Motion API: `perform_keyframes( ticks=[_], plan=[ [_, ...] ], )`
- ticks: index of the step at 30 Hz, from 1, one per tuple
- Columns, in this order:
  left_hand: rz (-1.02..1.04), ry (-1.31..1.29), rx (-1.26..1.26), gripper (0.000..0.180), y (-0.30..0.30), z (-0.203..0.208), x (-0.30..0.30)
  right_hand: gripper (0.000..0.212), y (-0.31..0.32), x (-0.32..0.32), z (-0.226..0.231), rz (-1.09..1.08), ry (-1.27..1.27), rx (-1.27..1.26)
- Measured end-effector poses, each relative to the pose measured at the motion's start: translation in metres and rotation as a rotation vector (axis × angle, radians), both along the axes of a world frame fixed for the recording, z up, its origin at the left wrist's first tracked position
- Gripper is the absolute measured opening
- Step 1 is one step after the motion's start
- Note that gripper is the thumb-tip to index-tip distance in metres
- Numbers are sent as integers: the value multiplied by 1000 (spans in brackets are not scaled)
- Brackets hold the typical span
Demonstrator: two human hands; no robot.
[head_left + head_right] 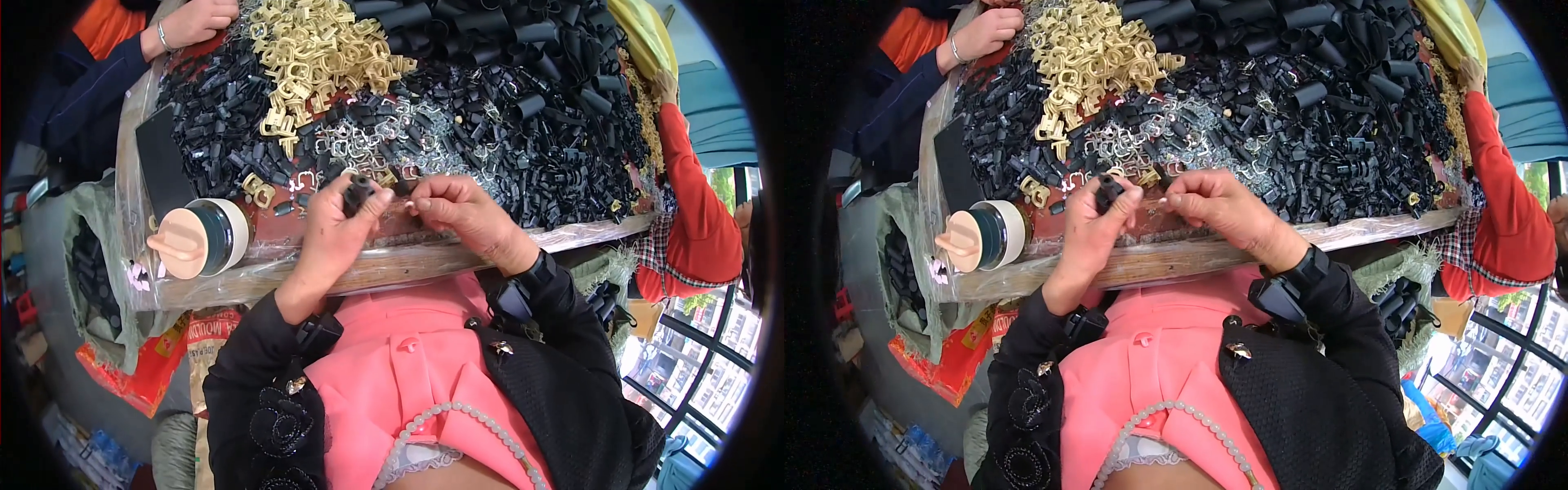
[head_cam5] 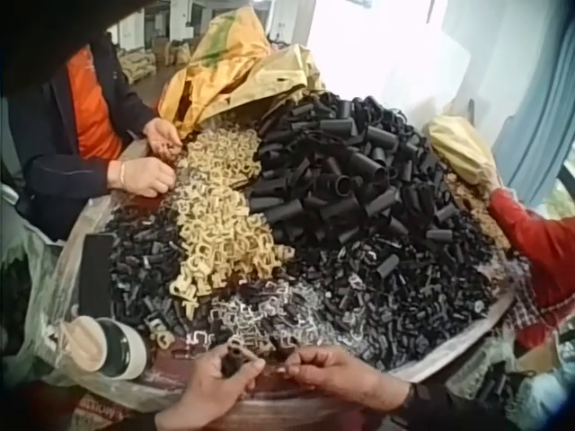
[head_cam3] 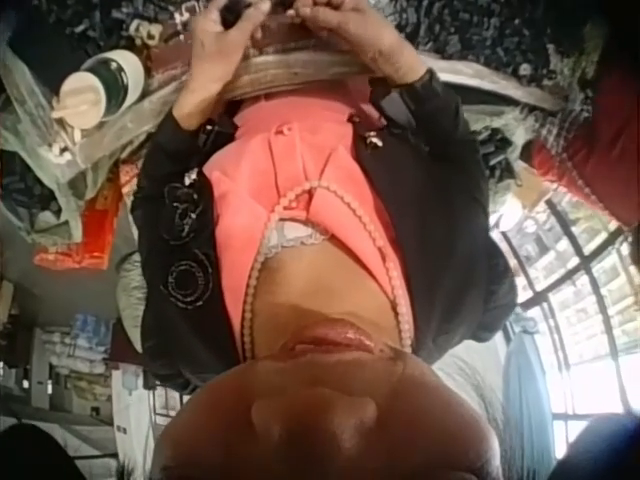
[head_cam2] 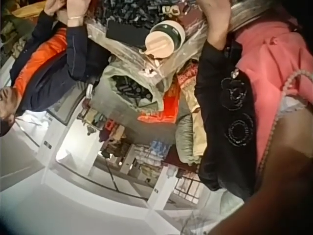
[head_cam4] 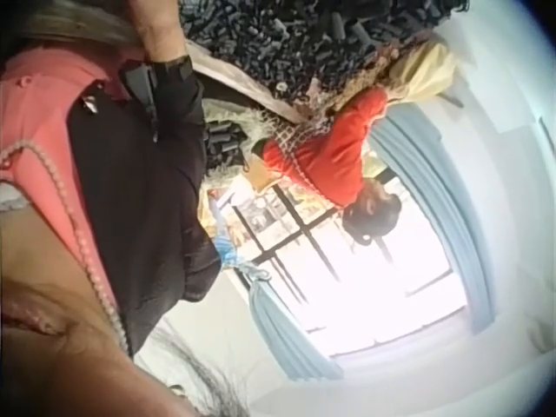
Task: The person picks up a black plastic component and a small metal piece, fits the metal piece into the component, and then slides a black plastic sleeve over the assembly. They repeat this process multiple times, handling the components one at a time from the table.
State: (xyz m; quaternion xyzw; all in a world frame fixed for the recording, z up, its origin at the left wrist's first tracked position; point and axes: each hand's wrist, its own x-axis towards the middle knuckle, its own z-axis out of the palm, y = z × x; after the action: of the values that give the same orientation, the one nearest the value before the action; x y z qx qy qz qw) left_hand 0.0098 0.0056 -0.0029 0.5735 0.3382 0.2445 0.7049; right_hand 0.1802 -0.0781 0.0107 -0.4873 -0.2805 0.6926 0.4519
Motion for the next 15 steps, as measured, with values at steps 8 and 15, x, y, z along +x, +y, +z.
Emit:
perform_keyframes(
  ticks=[8, 15],
  plan=[
    [18, 109, 84, 13, 4, -6, -17, 7, -3, 1, -2, 9, -1261, 470],
    [-6, 114, 30, 12, 2, -1, -17, 14, 14, -28, -16, 322, -1401, 656]
  ],
)
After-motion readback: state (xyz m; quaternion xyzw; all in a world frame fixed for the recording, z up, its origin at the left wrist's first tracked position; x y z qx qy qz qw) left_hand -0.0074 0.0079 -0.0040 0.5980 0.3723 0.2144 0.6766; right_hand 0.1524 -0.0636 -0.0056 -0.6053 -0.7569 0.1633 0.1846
